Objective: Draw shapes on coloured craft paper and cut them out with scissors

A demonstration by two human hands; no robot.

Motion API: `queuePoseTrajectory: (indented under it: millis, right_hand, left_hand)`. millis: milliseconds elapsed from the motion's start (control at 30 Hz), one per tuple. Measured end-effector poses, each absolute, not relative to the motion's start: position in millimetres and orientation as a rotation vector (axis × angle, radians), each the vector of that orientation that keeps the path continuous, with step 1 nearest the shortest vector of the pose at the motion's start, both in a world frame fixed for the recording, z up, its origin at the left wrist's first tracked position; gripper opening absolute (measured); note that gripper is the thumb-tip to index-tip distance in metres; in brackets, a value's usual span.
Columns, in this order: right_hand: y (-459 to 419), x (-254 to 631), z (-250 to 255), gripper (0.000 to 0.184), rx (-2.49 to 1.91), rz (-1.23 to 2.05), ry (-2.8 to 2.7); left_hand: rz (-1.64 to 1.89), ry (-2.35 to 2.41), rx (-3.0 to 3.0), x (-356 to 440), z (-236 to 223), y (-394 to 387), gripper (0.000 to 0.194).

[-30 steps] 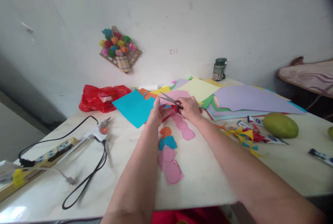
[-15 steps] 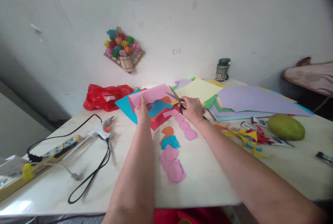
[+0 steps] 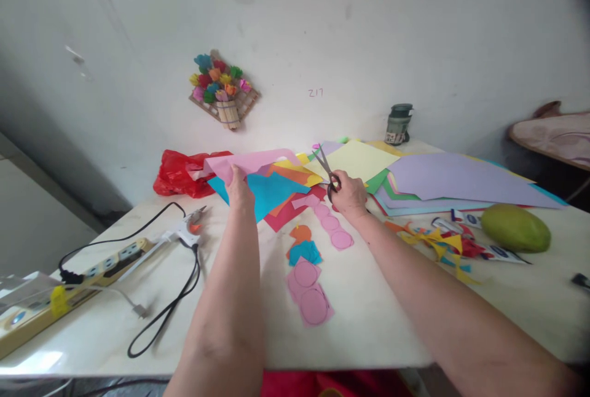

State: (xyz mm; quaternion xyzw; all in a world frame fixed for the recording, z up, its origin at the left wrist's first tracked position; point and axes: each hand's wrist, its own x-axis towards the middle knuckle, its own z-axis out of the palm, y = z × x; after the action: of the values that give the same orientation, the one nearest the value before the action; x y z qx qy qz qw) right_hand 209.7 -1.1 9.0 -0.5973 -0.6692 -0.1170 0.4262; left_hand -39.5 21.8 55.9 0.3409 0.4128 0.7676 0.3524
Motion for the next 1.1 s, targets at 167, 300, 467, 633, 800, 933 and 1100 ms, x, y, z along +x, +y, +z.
queuePoseTrajectory:
  millis: [167, 300, 467, 633, 800, 933, 1100]
  right_hand:
    - [0.1, 207.5, 6.2, 0.028, -1.530, -0.333, -1.674]
    - [0.3, 206.3, 4.8, 0.028, -1.546, -0.345, -1.682]
    - [-1.0, 205.0, 3.6, 0.029, -1.652, -0.298, -1.760]
    - [-5.0, 202.5, 4.9, 0.032, -1.747, -0.173, -1.925]
    - [-6.4, 201.3, 7.6, 0.030, -1.755, -0.123, -2.000]
    - [-3.7, 201.9, 5.5, 0.030, -1.727, -0.106, -2.038]
    - [-1.3, 202.6, 2.8, 0.030, -1.703, -0.129, -2.054]
  left_hand:
    - [2.306, 0.837, 0.801, -46.1, 80.7, 26.8, 0.044]
    - [2.269, 0.882, 0.510, -39.7, 61.9, 29.9, 0.041]
    - [1.858, 1.111, 0.149, -32.1, 22.2, 33.3, 0.041]
    - [1.766, 1.111, 0.133, -33.8, 27.1, 32.2, 0.041]
    - [1.220, 1.187, 0.376, -27.5, 33.0, 18.4, 0.053]
    - [1.137, 1.497, 0.957, -4.8, 20.8, 7.9, 0.032]
    - [0.925, 2.016, 1.985, 25.4, 12.7, 2.3, 0.037]
